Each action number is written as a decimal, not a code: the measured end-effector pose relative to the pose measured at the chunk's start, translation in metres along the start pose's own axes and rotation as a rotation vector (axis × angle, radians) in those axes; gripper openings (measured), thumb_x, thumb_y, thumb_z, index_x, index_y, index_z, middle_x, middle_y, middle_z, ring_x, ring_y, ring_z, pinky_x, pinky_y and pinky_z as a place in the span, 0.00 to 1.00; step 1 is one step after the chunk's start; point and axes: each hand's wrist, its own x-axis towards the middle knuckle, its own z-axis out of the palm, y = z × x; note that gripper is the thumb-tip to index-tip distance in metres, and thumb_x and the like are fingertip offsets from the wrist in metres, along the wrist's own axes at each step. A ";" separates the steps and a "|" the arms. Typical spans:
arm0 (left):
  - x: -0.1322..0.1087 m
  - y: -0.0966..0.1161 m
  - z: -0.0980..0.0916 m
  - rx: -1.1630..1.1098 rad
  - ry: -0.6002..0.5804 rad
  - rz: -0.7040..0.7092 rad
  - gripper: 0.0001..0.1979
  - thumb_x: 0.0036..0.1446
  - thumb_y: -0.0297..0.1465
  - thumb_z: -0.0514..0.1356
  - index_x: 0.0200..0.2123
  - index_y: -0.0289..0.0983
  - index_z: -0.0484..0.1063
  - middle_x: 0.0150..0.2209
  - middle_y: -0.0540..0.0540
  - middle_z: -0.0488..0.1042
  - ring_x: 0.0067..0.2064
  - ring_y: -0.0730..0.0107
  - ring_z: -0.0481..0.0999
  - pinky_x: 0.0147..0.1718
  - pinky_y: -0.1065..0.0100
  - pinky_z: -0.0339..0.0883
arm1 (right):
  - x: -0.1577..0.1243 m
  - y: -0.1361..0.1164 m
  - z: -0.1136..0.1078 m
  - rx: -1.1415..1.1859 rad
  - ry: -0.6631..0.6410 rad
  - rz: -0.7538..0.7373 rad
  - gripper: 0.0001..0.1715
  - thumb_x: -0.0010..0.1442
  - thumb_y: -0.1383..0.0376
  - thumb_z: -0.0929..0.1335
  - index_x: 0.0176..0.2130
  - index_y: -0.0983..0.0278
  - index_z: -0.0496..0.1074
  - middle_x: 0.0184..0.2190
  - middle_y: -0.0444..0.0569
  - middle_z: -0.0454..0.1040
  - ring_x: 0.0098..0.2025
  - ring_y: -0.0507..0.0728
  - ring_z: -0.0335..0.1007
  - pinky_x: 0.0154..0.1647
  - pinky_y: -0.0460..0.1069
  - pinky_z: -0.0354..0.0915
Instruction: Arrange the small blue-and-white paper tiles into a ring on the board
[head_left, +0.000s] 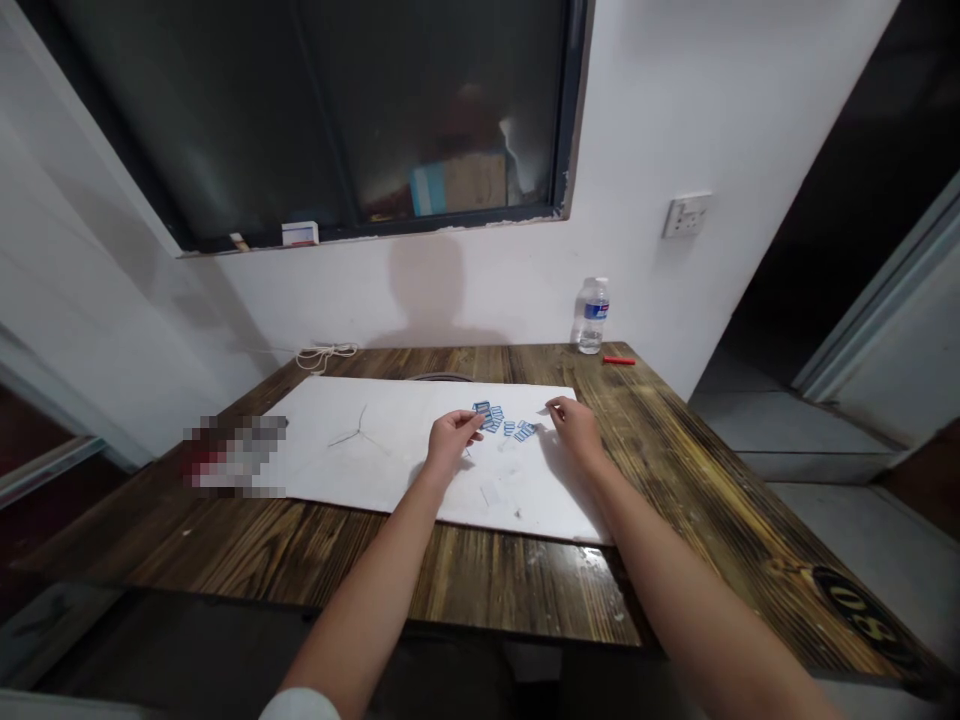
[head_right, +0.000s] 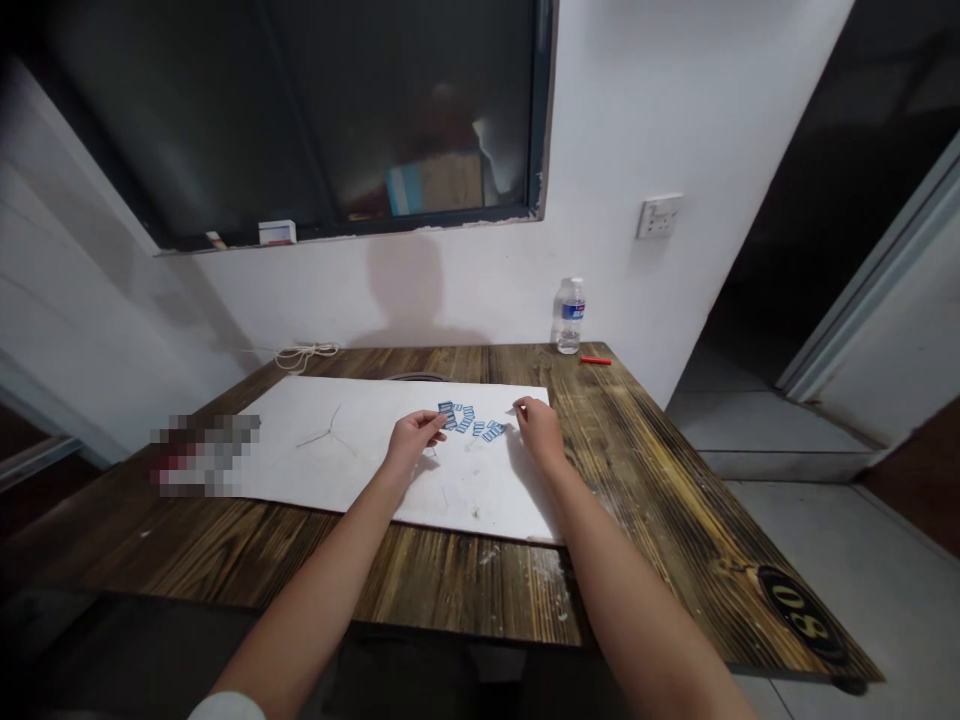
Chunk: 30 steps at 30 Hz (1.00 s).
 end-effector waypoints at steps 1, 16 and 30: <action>0.000 0.000 0.000 0.002 0.000 -0.001 0.21 0.34 0.44 0.71 0.28 0.35 0.75 0.25 0.47 0.76 0.24 0.72 0.74 0.24 0.73 0.61 | 0.000 -0.004 0.000 0.110 0.010 0.036 0.14 0.59 0.64 0.62 0.38 0.66 0.75 0.29 0.51 0.77 0.33 0.57 0.71 0.37 0.49 0.62; 0.000 -0.002 0.000 0.025 -0.013 0.031 0.19 0.38 0.43 0.69 0.28 0.35 0.76 0.25 0.47 0.76 0.24 0.73 0.74 0.24 0.73 0.60 | -0.017 -0.063 0.008 0.998 -0.197 0.151 0.25 0.41 0.54 0.76 0.36 0.63 0.70 0.22 0.43 0.75 0.24 0.54 0.73 0.28 0.49 0.69; 0.000 -0.005 0.004 0.196 -0.152 0.053 0.17 0.37 0.43 0.70 0.25 0.36 0.76 0.22 0.46 0.76 0.23 0.69 0.73 0.23 0.71 0.61 | -0.024 -0.061 0.011 0.524 -0.108 -0.162 0.12 0.54 0.58 0.69 0.38 0.61 0.74 0.25 0.44 0.75 0.28 0.54 0.70 0.32 0.49 0.66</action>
